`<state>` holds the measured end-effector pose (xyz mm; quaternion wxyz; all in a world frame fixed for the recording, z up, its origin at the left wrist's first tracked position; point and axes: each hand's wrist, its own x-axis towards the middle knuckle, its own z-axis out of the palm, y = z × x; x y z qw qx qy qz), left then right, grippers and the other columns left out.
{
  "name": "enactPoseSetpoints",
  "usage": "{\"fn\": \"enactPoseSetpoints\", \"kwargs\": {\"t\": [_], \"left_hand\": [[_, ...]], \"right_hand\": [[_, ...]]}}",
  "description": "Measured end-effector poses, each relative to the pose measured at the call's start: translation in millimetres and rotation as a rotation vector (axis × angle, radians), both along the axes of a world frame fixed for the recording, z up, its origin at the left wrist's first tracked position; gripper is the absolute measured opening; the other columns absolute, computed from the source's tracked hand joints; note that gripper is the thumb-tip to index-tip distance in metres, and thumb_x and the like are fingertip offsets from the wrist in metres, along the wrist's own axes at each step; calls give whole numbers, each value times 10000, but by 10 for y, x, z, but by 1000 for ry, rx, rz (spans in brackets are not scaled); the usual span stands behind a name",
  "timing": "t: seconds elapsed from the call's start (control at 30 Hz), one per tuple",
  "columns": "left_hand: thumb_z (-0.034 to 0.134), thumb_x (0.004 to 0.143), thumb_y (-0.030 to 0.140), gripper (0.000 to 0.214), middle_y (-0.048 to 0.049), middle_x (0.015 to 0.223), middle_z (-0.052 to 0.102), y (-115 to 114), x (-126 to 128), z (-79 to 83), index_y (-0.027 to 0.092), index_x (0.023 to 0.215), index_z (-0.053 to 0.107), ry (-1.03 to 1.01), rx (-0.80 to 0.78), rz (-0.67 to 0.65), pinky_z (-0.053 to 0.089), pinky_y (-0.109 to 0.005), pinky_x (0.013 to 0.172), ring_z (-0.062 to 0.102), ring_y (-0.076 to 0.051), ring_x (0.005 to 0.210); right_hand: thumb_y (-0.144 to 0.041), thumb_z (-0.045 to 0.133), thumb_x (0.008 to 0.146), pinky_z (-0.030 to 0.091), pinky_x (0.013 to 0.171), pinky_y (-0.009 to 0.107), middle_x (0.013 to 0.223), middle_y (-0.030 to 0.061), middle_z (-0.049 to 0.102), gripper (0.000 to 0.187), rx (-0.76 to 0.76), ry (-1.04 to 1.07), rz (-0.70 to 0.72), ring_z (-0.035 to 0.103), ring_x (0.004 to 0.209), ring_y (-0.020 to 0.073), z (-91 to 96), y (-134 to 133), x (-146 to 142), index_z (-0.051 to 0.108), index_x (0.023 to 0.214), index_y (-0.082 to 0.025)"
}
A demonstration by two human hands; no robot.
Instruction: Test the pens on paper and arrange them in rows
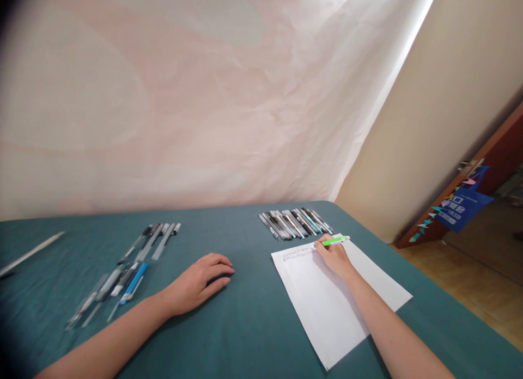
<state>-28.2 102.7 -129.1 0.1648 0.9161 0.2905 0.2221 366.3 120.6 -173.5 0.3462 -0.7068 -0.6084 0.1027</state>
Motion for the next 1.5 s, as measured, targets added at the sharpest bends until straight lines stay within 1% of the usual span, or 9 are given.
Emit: {"fn": "enactPoseSetpoints", "kwargs": {"t": [0.17,0.4,0.7,0.87,0.97,1.3,1.5], "left_hand": [[365,866,329,292,-60,1035,545,2,4,-3,220,1023,586,20,-5,9,379,-319,881,489,-170,947],[363,868,328,289,-55,1034,546,-1,6,3,226,1020,586,27,-5,11,379,-319,881,491,-170,948],[365,867,324,287,-58,1030,546,8,3,-17,220,1020,584,21,1,7,379,-320,878,491,-170,944],[363,868,324,290,-60,1034,544,5,0,-1,218,1025,583,22,6,-2,381,-324,874,489,-170,940],[364,868,325,288,-57,1037,543,3,-1,0,221,1029,579,39,3,-3,378,-329,877,485,-172,944],[369,866,321,280,-52,1043,539,0,0,2,229,1028,578,43,-8,6,373,-321,882,482,-170,957],[366,866,328,288,-58,1036,543,1,-4,-21,223,1027,581,28,-1,6,377,-323,878,487,-171,949]], "right_hand": [[-387,442,728,352,546,261,580,-1,593,220,11,-25,-9,534,585,163,-15,21,26,544,690,-195],[-410,435,721,362,549,262,598,2,605,258,13,-6,-11,538,586,164,-32,18,34,566,712,-187],[-399,434,734,361,566,262,595,-4,593,241,14,-24,-9,538,619,169,-17,15,37,549,685,-193],[-382,433,729,361,564,264,590,-4,588,225,7,-30,-5,535,608,166,-17,18,38,551,701,-193],[-388,430,731,359,565,263,578,-8,577,230,14,-35,3,528,601,160,-20,10,33,544,677,-195],[-397,423,742,329,515,249,549,-20,550,241,21,-47,2,497,538,146,-28,11,36,533,675,-193],[-386,423,735,332,529,252,565,-15,562,235,23,-47,-3,502,558,148,-37,16,42,536,665,-192]]}}
